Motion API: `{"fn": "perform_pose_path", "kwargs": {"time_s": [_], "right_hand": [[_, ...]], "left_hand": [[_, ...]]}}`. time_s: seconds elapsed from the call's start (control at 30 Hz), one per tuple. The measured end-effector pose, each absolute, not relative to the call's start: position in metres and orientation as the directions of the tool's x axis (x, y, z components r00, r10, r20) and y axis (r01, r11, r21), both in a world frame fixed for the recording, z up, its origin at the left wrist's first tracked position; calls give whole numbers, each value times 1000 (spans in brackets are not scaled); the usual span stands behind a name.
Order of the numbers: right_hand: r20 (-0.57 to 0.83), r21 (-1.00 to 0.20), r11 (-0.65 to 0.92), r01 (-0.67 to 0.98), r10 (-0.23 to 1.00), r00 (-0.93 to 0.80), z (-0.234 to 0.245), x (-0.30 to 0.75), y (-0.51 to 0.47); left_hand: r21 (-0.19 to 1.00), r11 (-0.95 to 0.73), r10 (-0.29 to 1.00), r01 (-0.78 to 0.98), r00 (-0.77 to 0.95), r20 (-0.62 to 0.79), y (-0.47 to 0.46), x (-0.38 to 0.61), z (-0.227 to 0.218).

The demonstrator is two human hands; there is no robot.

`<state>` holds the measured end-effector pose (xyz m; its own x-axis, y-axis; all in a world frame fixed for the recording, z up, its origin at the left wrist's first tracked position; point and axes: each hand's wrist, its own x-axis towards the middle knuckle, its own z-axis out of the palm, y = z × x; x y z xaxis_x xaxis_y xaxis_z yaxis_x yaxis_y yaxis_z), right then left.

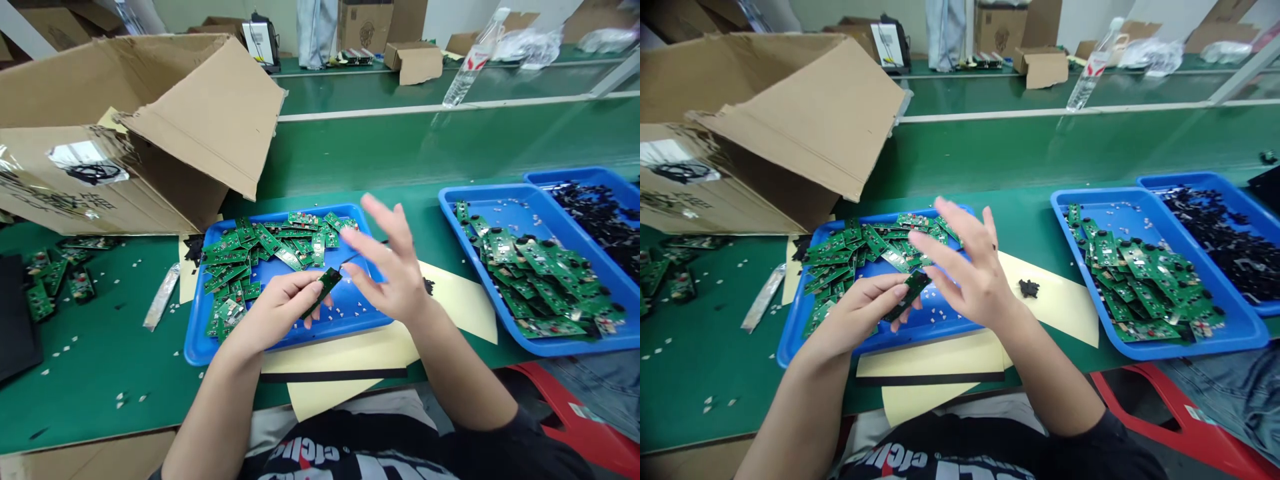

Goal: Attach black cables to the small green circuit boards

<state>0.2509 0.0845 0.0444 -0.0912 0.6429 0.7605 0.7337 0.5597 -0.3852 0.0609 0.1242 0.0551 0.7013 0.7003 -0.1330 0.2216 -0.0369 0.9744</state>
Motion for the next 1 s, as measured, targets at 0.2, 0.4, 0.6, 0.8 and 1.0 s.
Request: {"fn": "perform_pose_path", "kwargs": {"time_s": [0.2,0.4,0.6,0.8,1.0], "right_hand": [[728,-683,534,499,434,532,51,267,86],[169,-986,168,25,966,194,47,270,93],[-64,-997,-69,-26,985,-159,51,254,86],[-76,-980,-108,-167,979,-189,48,251,87],[16,-969,-13,-248,993,-113,46,248,88]], "left_hand": [[713,-615,709,337,631,314,125,65,39],[412,-841,542,352,537,646,126,67,34],[283,-859,473,427,448,759,127,66,36],[244,-869,424,430,397,814,128,67,34],[238,-838,437,491,342,831,127,67,34]]}}
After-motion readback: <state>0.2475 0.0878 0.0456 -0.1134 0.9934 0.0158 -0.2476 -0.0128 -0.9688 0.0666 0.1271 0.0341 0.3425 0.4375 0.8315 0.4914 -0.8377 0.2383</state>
